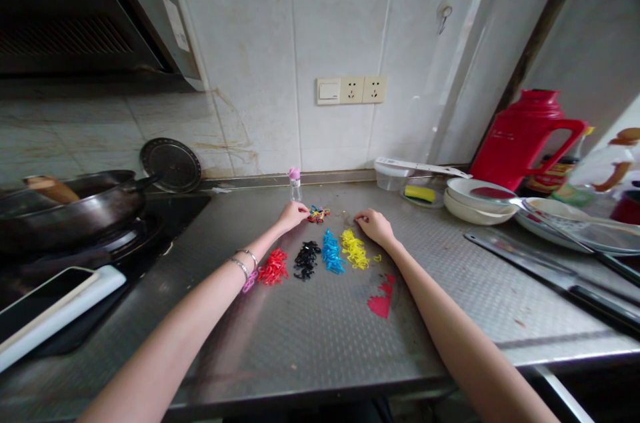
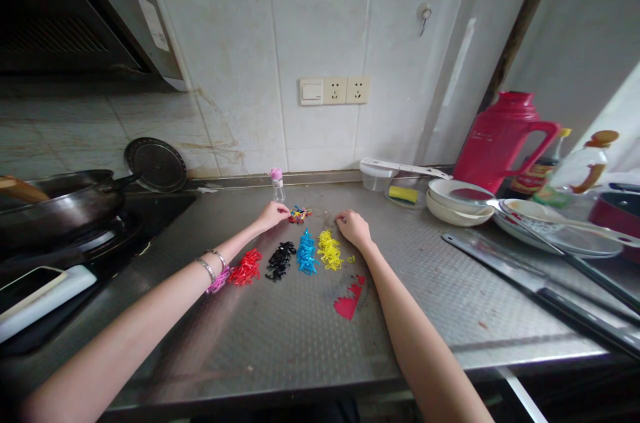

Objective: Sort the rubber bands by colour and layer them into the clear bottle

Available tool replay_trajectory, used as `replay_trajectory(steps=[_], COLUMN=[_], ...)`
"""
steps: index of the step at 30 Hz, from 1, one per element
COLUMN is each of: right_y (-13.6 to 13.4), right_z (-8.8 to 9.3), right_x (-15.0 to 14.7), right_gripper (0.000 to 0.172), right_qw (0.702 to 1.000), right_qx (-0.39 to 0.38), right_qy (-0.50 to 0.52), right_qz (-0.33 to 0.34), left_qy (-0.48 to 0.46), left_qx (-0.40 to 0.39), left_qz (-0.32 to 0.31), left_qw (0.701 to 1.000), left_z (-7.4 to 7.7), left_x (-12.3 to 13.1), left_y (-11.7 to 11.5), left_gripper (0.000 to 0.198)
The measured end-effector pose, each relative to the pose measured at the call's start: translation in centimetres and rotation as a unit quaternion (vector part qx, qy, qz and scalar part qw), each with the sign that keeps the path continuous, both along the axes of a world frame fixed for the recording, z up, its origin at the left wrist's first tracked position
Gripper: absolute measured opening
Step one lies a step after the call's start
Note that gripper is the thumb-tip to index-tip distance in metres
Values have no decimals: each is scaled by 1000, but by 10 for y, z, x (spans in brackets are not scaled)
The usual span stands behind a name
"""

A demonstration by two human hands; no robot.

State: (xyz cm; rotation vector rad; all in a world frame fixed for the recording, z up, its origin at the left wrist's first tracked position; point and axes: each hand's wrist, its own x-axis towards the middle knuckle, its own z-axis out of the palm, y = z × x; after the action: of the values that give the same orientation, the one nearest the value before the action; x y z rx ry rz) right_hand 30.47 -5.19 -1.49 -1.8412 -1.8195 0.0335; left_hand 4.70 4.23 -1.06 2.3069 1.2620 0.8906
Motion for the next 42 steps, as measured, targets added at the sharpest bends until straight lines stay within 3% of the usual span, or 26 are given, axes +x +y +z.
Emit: replay_trajectory(steps=[14,23,28,34,39,42], right_y=[0,1,2,2,1,1], right_z=[2,0,-1,-1,0,1], right_x=[0,1,2,2,2,1], right_gripper=[24,24,23,23,24,23], right_qw=[1000,1000,1000,1000,1000,1000], right_qx=[-8,-5,-1,2,-1,-6], right_qy=[1,5,4,9,5,5], right_qz=[-13,-10,-9,-8,-9,-12], left_qy=[-85,-61,-28,-59,-117,-178], left_qx=[-11,-106,-134,-121,-102,-154], left_qz=[23,-128,-172,-105,24,84], left_qw=[996,984,975,985,988,968], left_z=[31,27,20,20,12,8], left_x=[-13,7,17,-4,-35,-47], left_y=[-17,-58,-65,-48,-31,-27], left_gripper=[18,22,27,28,31,36])
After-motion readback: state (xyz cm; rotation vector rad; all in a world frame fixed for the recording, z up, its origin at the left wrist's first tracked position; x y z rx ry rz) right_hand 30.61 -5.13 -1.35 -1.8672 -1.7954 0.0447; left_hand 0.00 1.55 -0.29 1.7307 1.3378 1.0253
